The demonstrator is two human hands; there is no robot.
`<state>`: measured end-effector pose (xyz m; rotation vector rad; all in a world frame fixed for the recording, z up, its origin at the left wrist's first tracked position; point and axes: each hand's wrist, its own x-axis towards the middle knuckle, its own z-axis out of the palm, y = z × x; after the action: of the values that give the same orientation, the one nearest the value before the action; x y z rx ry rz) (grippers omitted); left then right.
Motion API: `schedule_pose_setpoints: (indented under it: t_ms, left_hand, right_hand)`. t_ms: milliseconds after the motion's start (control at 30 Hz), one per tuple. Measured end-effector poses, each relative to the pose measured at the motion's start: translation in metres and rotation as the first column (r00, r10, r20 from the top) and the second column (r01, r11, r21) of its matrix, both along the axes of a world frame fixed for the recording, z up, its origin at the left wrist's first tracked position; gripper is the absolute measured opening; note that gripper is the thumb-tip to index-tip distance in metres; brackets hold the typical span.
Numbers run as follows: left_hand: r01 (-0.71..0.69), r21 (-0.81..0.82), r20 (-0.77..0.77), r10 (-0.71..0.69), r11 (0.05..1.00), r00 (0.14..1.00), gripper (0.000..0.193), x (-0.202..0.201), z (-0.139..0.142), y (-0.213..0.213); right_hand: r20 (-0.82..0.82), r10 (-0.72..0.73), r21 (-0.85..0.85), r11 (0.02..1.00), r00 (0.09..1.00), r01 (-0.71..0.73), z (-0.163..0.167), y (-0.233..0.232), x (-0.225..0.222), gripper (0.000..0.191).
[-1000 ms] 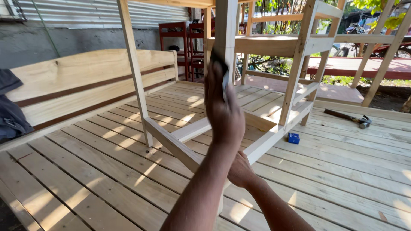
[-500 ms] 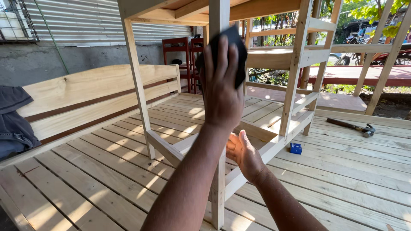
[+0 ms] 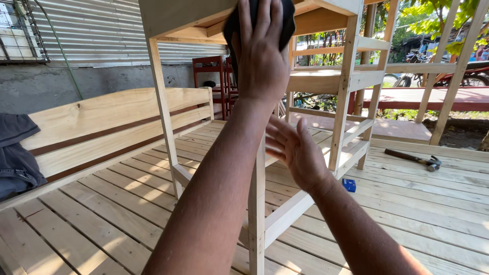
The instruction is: The person sands a wooden chair frame with a sheet of sandpaper, holding the frame steady with one hand while rubbing the sandpaper along the legs, stretchers, and rails. They reposition around the chair and continue sanding different surfaces of the frame.
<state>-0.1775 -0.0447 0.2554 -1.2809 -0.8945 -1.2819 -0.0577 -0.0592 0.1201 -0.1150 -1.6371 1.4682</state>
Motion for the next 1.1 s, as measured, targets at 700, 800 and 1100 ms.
schedule_pose_setpoints:
  t_ms: [700, 800, 1100]
  left_hand:
    - [0.101, -0.066, 0.184, -0.087, 0.993, 0.979, 0.057, 0.020, -0.054, -0.011]
    - [0.073, -0.009, 0.210, -0.070, 0.997, 0.975, 0.062, 0.011, -0.010, 0.005]
    - [0.039, 0.077, 0.122, -0.049, 0.996, 0.991, 0.062, 0.012, 0.057, 0.012]
  right_hand:
    - [0.060, -0.205, 0.215, 0.958, 0.977, 0.188, 0.124, -0.009, 0.040, 0.089]
    - [0.087, -0.235, 0.201, 0.956, 0.968, 0.214, 0.125, -0.007, 0.043, 0.088]
    - [0.083, -0.304, 0.232, 0.932, 0.949, 0.279, 0.131, -0.005, 0.046, 0.086]
